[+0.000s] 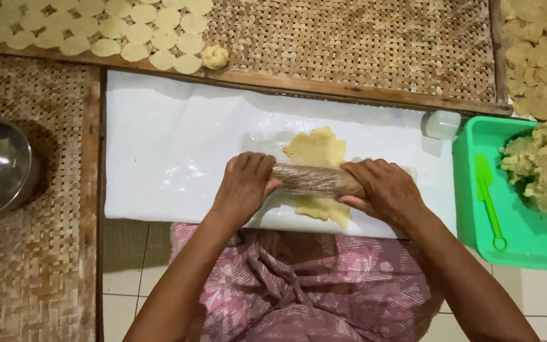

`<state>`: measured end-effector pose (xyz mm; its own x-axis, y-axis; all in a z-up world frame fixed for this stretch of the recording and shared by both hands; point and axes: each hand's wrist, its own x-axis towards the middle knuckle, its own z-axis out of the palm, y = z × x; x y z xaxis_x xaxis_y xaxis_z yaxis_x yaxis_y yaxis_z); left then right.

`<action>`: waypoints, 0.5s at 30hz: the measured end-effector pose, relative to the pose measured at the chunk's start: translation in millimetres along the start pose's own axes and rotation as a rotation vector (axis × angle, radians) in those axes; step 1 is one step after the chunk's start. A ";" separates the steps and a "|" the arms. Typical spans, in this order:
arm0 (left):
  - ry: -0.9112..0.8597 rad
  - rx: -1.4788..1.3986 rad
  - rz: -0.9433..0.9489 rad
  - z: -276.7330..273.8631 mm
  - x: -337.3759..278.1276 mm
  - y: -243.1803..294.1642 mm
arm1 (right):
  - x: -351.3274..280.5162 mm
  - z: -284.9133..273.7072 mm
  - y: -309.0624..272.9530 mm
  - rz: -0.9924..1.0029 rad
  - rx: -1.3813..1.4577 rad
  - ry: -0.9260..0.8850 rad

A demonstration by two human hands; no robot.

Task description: The person is rolling out dough, cutting it into small circular shapes using a mold, and then placing the cut pieces onto a large woven drying tray.

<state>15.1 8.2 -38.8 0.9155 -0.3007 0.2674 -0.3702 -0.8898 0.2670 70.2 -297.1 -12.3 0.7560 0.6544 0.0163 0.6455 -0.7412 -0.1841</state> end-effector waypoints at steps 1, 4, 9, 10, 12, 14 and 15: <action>0.000 0.001 0.003 0.5 -0.7 0.1 | -2.3 0.6 4.5 0.002 0.000 0.002; -0.014 0.059 -0.017 0.2 -9.4 -1.4 | -9.4 3.5 12.5 0.022 0.068 -0.003; 0.006 0.074 0.039 -3.0 -17.9 4.5 | -33.0 1.5 14.5 0.024 0.151 0.088; 0.012 0.076 0.042 -4.0 -18.5 5.3 | -34.2 2.6 13.8 0.023 0.147 0.093; 0.004 0.070 0.055 -5.7 -22.9 7.8 | -39.1 6.3 10.6 -0.066 0.182 0.234; -0.021 0.061 0.055 -6.3 -25.1 8.0 | -42.3 5.5 5.6 -0.015 0.153 0.197; -0.050 0.047 0.055 -6.2 -26.0 8.5 | -44.6 5.1 3.3 0.040 0.126 0.155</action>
<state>-12.8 10.6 -37.8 0.9010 -0.3652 0.2340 -0.4135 -0.8861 0.2093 38.0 -328.0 -18.7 0.7949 0.5864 0.1556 0.6030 -0.7354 -0.3092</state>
